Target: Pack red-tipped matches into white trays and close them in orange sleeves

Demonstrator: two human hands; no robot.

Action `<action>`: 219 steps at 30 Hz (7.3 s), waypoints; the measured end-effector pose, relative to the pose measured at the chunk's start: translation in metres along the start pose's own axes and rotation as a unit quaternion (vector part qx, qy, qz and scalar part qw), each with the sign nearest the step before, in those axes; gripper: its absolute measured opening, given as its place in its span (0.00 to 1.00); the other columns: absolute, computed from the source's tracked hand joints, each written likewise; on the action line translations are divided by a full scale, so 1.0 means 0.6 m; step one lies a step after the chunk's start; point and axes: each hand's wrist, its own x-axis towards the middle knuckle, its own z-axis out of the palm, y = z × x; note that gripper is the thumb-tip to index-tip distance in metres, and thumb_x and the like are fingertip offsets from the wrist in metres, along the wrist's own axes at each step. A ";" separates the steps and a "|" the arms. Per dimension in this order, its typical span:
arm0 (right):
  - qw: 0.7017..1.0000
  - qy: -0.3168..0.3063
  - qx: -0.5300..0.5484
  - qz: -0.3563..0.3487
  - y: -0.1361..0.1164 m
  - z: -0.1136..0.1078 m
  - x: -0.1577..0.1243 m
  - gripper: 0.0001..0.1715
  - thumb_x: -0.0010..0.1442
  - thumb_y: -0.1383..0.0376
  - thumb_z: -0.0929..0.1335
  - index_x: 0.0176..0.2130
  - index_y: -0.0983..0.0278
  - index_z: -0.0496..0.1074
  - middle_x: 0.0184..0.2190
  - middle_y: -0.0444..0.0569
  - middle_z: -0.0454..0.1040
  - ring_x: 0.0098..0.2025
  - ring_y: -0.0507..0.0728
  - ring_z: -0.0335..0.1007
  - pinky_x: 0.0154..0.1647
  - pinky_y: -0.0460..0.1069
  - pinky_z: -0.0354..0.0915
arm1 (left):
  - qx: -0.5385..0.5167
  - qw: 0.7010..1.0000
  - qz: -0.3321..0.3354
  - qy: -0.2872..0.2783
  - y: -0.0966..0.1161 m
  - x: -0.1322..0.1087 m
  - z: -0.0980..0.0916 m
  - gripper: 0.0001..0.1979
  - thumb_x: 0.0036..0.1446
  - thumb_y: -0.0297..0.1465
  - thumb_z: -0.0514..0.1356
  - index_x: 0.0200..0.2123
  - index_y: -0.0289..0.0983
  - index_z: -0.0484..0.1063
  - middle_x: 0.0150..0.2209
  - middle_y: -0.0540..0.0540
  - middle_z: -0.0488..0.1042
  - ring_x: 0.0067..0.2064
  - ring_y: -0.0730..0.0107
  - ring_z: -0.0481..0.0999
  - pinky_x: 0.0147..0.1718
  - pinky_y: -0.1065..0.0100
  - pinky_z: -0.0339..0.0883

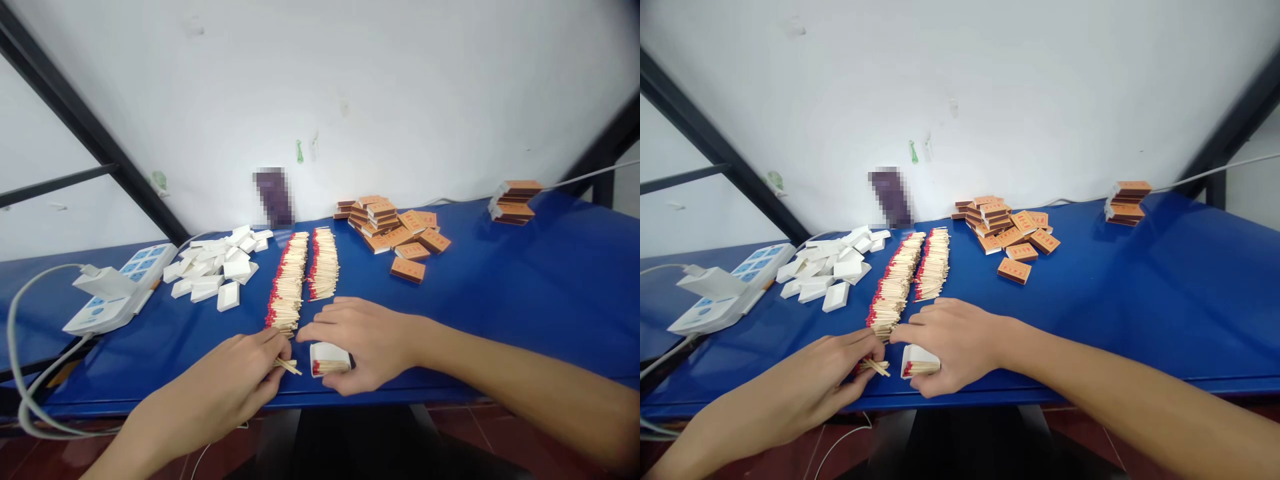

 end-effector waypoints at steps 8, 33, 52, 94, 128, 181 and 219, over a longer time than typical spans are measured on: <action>0.998 -0.001 0.038 0.041 -0.003 -0.018 0.002 0.30 0.52 0.47 0.73 0.44 0.62 0.62 0.30 0.43 0.71 0.29 0.56 0.66 0.36 0.51 0.58 | 0.014 0.999 0.018 0.042 0.025 0.026 -0.022 0.06 0.68 0.30 0.52 0.40 0.40 0.68 0.40 0.49 0.74 0.39 0.66 0.73 0.37 0.66 0.60; 0.999 -0.005 0.005 0.037 0.003 -0.029 -0.008 0.12 0.60 0.57 0.67 0.37 0.63 0.65 0.25 0.42 0.71 0.25 0.52 0.61 0.26 0.47 0.47 | -0.059 0.954 0.012 0.295 0.034 0.020 0.051 0.06 0.65 0.30 0.58 0.44 0.43 0.72 0.37 0.52 0.74 0.31 0.72 0.69 0.36 0.67 0.65; 0.996 -0.005 0.084 0.036 0.000 -0.014 -0.002 0.10 0.60 0.61 0.69 0.33 0.63 0.66 0.29 0.41 0.68 0.29 0.50 0.62 0.29 0.46 0.54 | 0.037 0.879 0.064 0.471 0.024 0.030 0.136 0.13 0.57 0.33 0.66 0.45 0.38 0.72 0.41 0.44 0.80 0.41 0.60 0.80 0.44 0.58 0.73; 0.953 -0.064 0.283 0.086 0.010 -0.034 0.002 0.16 0.50 0.78 0.66 0.39 0.65 0.69 0.25 0.37 0.66 0.26 0.47 0.62 0.27 0.43 0.60 | 0.080 0.902 0.114 0.408 0.026 0.025 0.132 0.09 0.68 0.31 0.58 0.49 0.38 0.75 0.45 0.46 0.78 0.44 0.60 0.73 0.45 0.58 0.63; 0.957 -0.070 0.251 0.126 0.001 -0.033 0.007 0.09 0.62 0.71 0.67 0.44 0.64 0.72 0.26 0.39 0.66 0.27 0.48 0.61 0.28 0.44 0.60 | 0.002 0.884 0.120 0.452 0.003 0.003 0.125 0.11 0.65 0.26 0.59 0.50 0.35 0.72 0.48 0.40 0.75 0.48 0.62 0.73 0.47 0.60 0.67; 0.996 -0.053 -0.070 -0.004 -0.022 0.004 0.008 0.36 0.65 0.46 0.66 0.64 0.61 0.66 0.39 0.51 0.72 0.32 0.56 0.65 0.32 0.50 0.56 | 0.080 0.876 -0.014 0.476 -0.020 0.000 0.137 0.03 0.64 0.26 0.57 0.38 0.36 0.71 0.38 0.43 0.70 0.38 0.63 0.68 0.39 0.60 0.65; 0.996 -0.056 -0.071 -0.017 -0.016 0.004 0.004 0.32 0.66 0.50 0.66 0.64 0.60 0.66 0.37 0.47 0.72 0.31 0.55 0.64 0.32 0.50 0.53 | -0.035 0.853 0.065 0.517 -0.018 -0.019 0.130 0.10 0.63 0.22 0.52 0.28 0.36 0.63 0.35 0.45 0.65 0.36 0.66 0.63 0.36 0.61 0.57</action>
